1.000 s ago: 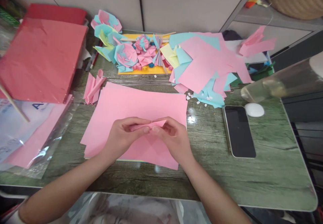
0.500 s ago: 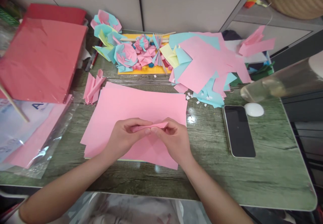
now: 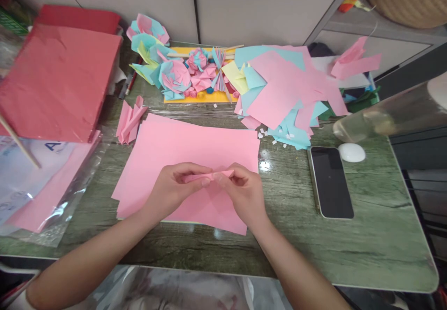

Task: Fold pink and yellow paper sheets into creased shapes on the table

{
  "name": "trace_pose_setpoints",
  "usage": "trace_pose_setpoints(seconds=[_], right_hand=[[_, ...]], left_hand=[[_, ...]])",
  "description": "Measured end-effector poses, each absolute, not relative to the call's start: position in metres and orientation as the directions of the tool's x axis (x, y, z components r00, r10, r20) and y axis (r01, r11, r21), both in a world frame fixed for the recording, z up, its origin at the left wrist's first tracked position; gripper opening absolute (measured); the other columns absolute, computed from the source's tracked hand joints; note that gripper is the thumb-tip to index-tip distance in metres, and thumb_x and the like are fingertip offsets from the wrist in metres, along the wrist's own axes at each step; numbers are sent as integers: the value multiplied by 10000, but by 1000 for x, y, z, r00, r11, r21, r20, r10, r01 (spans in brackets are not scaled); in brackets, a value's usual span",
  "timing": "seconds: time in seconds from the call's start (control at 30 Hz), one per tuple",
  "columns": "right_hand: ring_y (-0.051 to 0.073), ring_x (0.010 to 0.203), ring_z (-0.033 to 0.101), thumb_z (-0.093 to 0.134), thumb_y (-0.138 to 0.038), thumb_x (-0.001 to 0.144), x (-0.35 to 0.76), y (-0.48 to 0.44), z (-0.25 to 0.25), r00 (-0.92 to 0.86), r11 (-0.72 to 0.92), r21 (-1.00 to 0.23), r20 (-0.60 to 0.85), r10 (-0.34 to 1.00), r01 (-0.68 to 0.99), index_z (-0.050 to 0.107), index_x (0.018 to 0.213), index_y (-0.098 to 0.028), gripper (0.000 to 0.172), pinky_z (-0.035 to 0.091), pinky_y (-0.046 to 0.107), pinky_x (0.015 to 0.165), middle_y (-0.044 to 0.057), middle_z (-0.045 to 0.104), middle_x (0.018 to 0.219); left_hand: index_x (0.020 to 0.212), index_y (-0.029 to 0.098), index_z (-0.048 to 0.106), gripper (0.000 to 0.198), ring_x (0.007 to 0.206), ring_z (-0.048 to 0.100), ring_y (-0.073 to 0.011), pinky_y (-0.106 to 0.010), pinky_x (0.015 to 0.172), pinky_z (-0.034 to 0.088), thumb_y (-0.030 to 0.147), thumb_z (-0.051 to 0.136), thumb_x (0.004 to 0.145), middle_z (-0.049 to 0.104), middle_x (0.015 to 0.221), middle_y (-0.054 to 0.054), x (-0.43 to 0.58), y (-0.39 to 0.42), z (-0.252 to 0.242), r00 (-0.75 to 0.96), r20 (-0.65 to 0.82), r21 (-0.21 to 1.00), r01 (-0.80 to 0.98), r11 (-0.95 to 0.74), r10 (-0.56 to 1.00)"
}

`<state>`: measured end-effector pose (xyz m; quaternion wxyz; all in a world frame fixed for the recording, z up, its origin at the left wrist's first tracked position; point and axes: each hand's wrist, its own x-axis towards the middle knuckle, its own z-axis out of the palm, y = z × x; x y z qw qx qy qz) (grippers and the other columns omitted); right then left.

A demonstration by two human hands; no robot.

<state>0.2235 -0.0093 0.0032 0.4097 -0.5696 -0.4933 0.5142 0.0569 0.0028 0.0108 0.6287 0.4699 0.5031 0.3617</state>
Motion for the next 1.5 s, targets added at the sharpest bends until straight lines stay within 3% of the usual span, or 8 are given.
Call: trace_pose_setpoints(seconds=[0.23,0.47,0.63,1.5], right_hand=[[92,576,424,651,-320,769,234,-6,1,27,-169,-969,-167,986,181,587,589,-177,239,313,229,529,-32,496,596],[91,556,427,666,-333,753,236,-5,0,30,-175,-970,-172,985,171,596,584,-185,236,317,226,513,-34,498,582],[97,554,445,663,-347,748,234,-4,0,50,-183,-964,-176,983,193,619,593,-188,226,335,226,510,-28,514,582],[90,540,377,661,-346,752,232,-4,-1,78,-235,-960,-226,971,152,598,585,-178,245,285,233,502,-38,458,558]], left_hand=[[1027,177,657,355,905,647,-178,-266,774,510,325,724,711,693,1007,-62,47,15,11,366,-348,936,83,342,863],[934,138,689,269,729,679,-163,-277,705,542,255,732,696,726,793,-55,47,15,11,382,-441,872,-32,489,812],[880,140,700,259,741,688,-176,-293,715,564,239,764,649,730,799,-51,49,15,12,351,-465,849,-82,522,813],[871,134,699,218,739,693,-160,-270,720,574,274,730,707,729,799,-55,49,12,9,400,-502,795,-137,591,767]])
